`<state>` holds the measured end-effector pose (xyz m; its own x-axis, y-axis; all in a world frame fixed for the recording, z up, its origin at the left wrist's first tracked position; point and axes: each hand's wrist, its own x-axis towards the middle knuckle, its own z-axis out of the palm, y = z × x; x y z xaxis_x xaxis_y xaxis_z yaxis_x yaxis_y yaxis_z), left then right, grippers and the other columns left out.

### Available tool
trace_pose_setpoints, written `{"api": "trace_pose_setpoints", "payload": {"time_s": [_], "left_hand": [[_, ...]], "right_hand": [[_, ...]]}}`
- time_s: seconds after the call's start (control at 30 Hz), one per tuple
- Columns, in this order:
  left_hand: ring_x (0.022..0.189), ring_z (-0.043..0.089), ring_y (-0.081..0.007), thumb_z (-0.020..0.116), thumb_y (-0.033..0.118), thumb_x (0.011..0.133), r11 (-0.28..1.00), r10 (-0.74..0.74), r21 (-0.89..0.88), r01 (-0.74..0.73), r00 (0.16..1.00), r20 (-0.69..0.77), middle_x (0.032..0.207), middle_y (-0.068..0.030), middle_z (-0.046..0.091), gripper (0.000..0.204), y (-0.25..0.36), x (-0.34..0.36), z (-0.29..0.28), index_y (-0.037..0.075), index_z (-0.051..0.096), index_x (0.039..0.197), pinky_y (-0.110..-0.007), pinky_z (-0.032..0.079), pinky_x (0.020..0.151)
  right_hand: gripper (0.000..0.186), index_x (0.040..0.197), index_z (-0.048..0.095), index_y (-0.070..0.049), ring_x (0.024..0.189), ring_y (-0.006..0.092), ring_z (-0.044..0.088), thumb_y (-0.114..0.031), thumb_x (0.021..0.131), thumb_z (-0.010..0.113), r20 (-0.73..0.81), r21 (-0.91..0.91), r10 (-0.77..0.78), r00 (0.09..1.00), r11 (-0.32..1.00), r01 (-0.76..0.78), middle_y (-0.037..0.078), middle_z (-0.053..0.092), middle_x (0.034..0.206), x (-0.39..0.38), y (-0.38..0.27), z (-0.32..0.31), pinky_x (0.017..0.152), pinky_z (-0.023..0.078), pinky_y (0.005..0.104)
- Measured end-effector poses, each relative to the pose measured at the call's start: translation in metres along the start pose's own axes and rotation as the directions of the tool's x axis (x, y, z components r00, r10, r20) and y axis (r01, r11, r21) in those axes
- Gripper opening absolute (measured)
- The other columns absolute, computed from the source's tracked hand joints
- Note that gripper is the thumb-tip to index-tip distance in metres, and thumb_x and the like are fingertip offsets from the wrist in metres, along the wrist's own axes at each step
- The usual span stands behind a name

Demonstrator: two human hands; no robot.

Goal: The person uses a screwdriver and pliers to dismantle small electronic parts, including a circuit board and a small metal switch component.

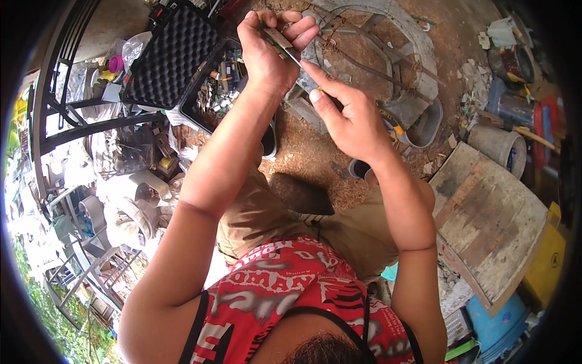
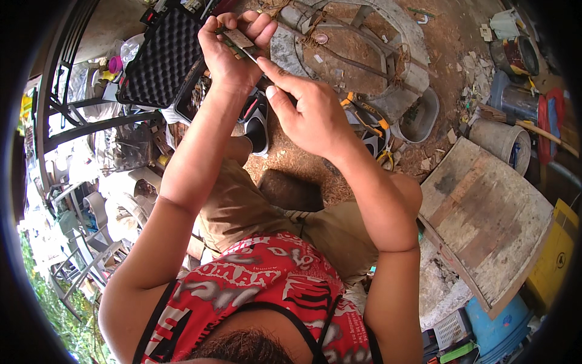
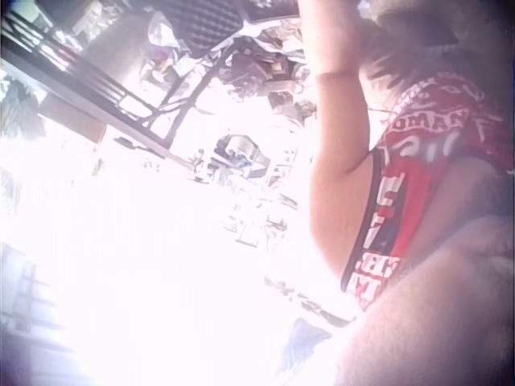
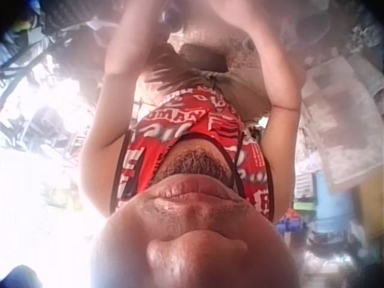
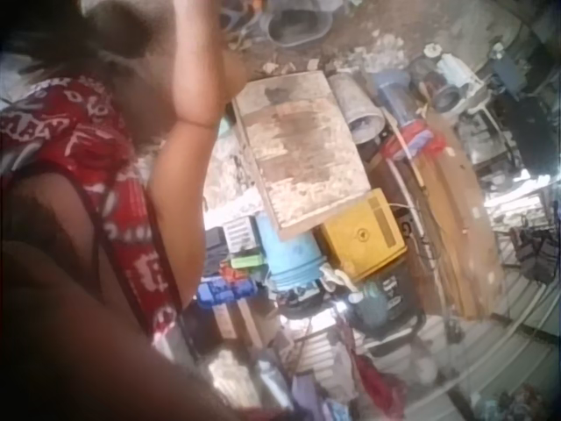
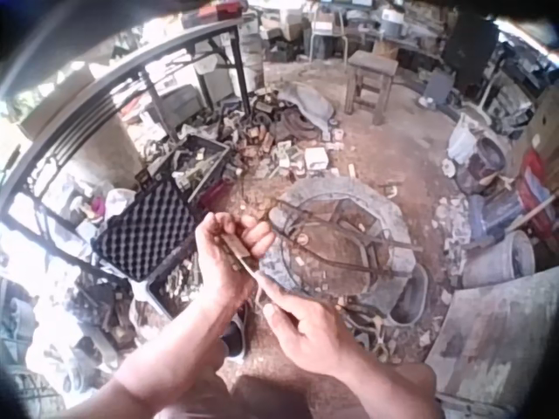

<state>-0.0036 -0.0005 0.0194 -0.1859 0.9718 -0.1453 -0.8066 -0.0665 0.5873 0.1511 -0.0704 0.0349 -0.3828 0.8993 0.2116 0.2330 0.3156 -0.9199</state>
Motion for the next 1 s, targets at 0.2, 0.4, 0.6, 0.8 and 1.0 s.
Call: {"api": "trace_pose_setpoints", "payload": {"time_s": [0.2,0.4,0.6,0.8,1.0], "left_hand": [[0.087,0.064,-0.0342,0.042,0.04,0.095,0.993,0.107,0.07,-0.098,0.983,-0.148,0.088,-0.0123,0.057,0.033,-0.004,-0.003,0.003,0.01,0.046,0.083,-0.048,0.059,0.082],[0.088,0.064,-0.0332,0.043,0.045,0.097,0.996,0.041,0.078,-0.035,0.996,-0.084,0.085,-0.012,0.057,0.039,0.002,0.002,-0.002,0.01,0.047,0.082,-0.049,0.057,0.085],[0.104,0.062,-0.0267,0.062,0.005,0.092,0.986,-0.121,0.152,0.064,0.905,0.408,0.119,-0.0106,0.056,0.032,-0.001,-0.006,-0.006,0.016,0.042,0.115,-0.043,0.049,0.098],[0.11,0.061,-0.0282,0.06,0.0,0.092,0.949,-0.231,0.309,0.062,0.804,0.548,0.125,-0.0147,0.055,0.042,0.0,-0.005,-0.023,0.021,0.04,0.122,-0.046,0.046,0.099],[0.106,0.059,-0.0245,0.059,-0.005,0.089,0.93,-0.271,0.363,0.06,0.779,0.565,0.119,-0.0128,0.053,0.047,-0.006,-0.005,-0.025,0.018,0.031,0.119,-0.042,0.05,0.093]], "right_hand": [[0.041,0.137,0.054,-0.007,0.064,0.0152,0.05,-0.01,0.097,0.057,-0.058,-0.006,0.0,0.998,1.0,0.0,0.011,0.06,0.076,-0.008,0.001,0.019,0.063,0.046,0.031],[0.04,0.135,0.058,-0.016,0.058,0.0262,0.058,-0.016,0.095,0.059,0.003,0.015,0.115,0.993,0.993,-0.115,0.015,0.061,0.069,0.001,0.004,0.01,0.059,0.049,0.0377],[0.038,0.129,0.063,-0.02,0.068,0.0335,0.063,-0.014,0.091,0.06,-0.053,-0.264,-0.074,0.996,0.963,0.058,0.014,0.066,0.078,0.008,-0.003,-0.027,0.065,0.052,0.0401],[0.037,0.124,0.066,-0.018,0.072,0.0315,0.062,-0.01,0.089,0.062,-0.021,-0.323,-0.047,0.999,0.946,0.037,0.015,0.064,0.077,0.001,-0.006,-0.045,0.066,0.05,0.0398],[0.033,0.123,0.067,-0.016,0.071,0.0315,0.062,-0.011,0.091,0.06,0.042,-0.237,0.052,0.998,0.971,-0.04,0.018,0.064,0.081,0.0,-0.009,-0.063,0.068,0.05,0.0394]]}}
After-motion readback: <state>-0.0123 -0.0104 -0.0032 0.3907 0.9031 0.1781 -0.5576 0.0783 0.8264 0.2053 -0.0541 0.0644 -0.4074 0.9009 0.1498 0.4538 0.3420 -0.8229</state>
